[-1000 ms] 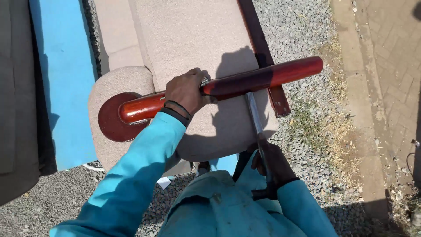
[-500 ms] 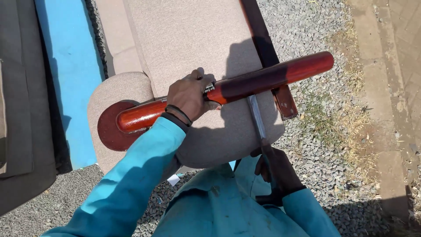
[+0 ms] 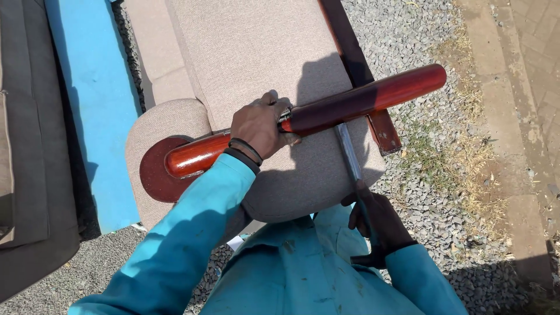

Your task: The person is attaching a decorative wooden armrest trim to a sofa by hammering nails into it.

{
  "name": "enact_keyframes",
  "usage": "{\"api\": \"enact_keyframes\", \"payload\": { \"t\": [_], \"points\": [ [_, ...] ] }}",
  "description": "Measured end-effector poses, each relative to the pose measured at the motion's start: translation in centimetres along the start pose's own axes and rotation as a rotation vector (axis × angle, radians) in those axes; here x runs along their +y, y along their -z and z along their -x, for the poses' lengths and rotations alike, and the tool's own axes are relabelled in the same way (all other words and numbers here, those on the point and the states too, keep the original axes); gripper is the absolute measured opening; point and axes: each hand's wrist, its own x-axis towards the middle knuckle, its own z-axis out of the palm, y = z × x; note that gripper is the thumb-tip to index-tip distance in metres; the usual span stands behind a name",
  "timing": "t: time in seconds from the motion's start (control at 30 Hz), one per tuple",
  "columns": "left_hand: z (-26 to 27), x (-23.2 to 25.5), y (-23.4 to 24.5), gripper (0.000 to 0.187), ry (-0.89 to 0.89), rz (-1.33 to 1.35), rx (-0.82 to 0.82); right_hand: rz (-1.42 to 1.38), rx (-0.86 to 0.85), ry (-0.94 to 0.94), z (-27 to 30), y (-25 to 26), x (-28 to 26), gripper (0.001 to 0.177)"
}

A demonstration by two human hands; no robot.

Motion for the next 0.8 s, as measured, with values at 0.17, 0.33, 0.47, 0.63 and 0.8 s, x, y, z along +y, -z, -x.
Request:
{"api": "enact_keyframes", "payload": {
  "t": [0.17,0.33,0.47,0.63,0.8],
  "points": [
    [-0.3,-0.4,-0.3,0.074,-0.014,0.031,0.010,-0.025,-0.001,0.002,0.3,0.1,-0.3,0.088],
    [-0.3,-0.6,-0.4,0.074,-0.021,0.037,0.028,-0.042,0.015,-0.029,0.7,-0.5,-0.8,0.087],
    [-0.5,-0.4,-0.5,0.071,-0.005,0.036,0.011,-0.053,0.009,-0.017,0.1,-0.6,-0.4,0.087],
    [-0.9,-0.3,-0.3,0.065,0.000,0.043,-0.002,-0.080,0.031,-0.025,0.0,-0.3,-0.3,0.086],
    [-0.7,-0.2,0.2,0.062,-0.017,0.066,0.003,-0.049,0.015,-0.018,-0.1,-0.5,-0.6,0.089]
  ]
}}
